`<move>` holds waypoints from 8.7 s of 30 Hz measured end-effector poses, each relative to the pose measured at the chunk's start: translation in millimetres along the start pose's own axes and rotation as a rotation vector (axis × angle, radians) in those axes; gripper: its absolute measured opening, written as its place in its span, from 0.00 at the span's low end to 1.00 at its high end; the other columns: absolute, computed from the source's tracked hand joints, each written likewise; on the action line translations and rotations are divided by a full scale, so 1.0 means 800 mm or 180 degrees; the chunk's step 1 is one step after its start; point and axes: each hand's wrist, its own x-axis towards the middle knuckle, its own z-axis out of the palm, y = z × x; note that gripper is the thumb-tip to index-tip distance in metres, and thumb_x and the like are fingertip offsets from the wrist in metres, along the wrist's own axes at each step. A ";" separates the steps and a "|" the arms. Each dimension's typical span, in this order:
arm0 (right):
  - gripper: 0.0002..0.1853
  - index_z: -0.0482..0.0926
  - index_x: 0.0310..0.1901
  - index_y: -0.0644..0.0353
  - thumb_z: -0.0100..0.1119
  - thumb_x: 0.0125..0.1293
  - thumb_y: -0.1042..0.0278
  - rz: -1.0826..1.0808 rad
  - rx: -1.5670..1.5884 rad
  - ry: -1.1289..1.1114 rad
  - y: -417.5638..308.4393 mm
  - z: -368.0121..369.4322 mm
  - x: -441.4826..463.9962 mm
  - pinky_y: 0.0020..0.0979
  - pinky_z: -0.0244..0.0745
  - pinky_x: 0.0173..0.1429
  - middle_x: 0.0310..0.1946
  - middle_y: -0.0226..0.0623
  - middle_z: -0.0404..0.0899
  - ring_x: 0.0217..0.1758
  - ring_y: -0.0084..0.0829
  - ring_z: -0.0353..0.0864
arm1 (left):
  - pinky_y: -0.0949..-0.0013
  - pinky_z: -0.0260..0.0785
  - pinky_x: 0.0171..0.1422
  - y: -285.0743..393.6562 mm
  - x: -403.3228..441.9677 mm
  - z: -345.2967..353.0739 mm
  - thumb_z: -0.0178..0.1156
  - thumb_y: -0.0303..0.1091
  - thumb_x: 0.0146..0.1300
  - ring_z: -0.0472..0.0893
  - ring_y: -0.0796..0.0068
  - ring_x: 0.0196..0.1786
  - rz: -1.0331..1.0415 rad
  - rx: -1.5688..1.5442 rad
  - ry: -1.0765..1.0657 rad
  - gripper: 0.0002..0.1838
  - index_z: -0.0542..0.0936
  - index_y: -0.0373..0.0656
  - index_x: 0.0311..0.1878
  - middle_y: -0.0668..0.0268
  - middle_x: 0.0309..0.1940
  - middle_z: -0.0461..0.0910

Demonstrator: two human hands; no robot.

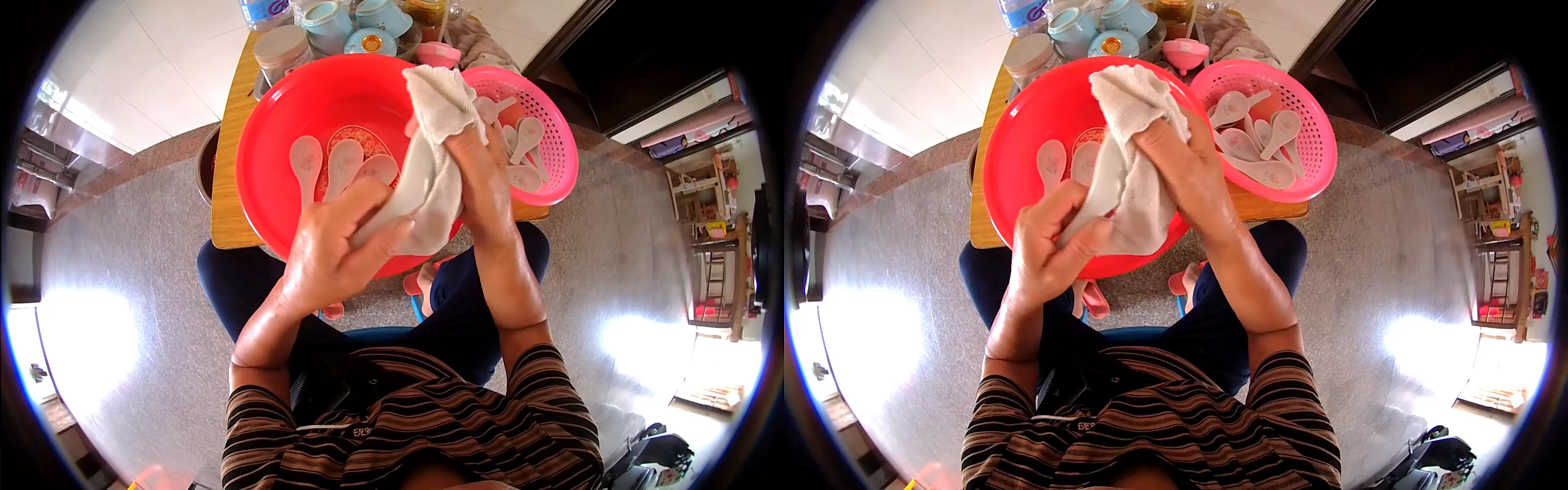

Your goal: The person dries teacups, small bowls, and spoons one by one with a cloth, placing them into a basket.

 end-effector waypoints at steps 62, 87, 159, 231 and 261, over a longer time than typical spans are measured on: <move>0.25 0.72 0.58 0.62 0.67 0.61 0.66 -0.0657 0.0072 -0.0673 0.004 0.011 -0.003 0.24 0.71 0.53 0.46 0.28 0.77 0.48 0.18 0.74 | 0.72 0.67 0.29 -0.004 0.003 -0.004 0.65 0.32 0.62 0.80 0.77 0.26 -0.0228 0.0191 0.0073 0.09 0.77 0.38 0.40 0.62 0.22 0.76; 0.29 0.67 0.66 0.62 0.63 0.66 0.67 -0.0909 -0.0095 -0.0409 0.015 0.004 -0.005 0.25 0.72 0.51 0.50 0.31 0.78 0.47 0.21 0.75 | 0.75 0.66 0.28 -0.007 0.002 -0.004 0.65 0.31 0.61 0.76 0.81 0.22 -0.0174 -0.0031 0.0121 0.07 0.79 0.39 0.39 0.66 0.21 0.75; 0.22 0.75 0.54 0.64 0.61 0.61 0.62 -0.0710 0.0003 -0.0204 -0.008 0.012 -0.008 0.24 0.73 0.48 0.43 0.29 0.79 0.44 0.21 0.76 | 0.74 0.63 0.25 -0.009 0.008 0.007 0.61 0.44 0.68 0.75 0.80 0.23 -0.0263 -0.0401 0.0041 0.16 0.75 0.38 0.39 0.67 0.18 0.71; 0.16 0.78 0.47 0.56 0.63 0.55 0.77 -0.2371 -0.2187 -0.0188 -0.011 -0.006 0.015 0.28 0.80 0.39 0.36 0.36 0.85 0.39 0.33 0.87 | 0.81 0.51 0.23 -0.002 0.008 0.001 0.46 0.31 0.76 0.64 0.91 0.19 -0.1057 -0.1411 -0.0182 0.12 0.68 0.35 0.56 0.76 0.19 0.65; 0.22 0.78 0.48 0.51 0.71 0.50 0.72 -0.1744 -0.1849 -0.0333 -0.008 0.002 0.013 0.30 0.79 0.42 0.37 0.34 0.84 0.40 0.35 0.86 | 0.79 0.53 0.24 -0.004 0.009 -0.001 0.47 0.29 0.74 0.64 0.88 0.19 -0.1094 -0.1378 -0.0162 0.11 0.68 0.35 0.55 0.74 0.20 0.65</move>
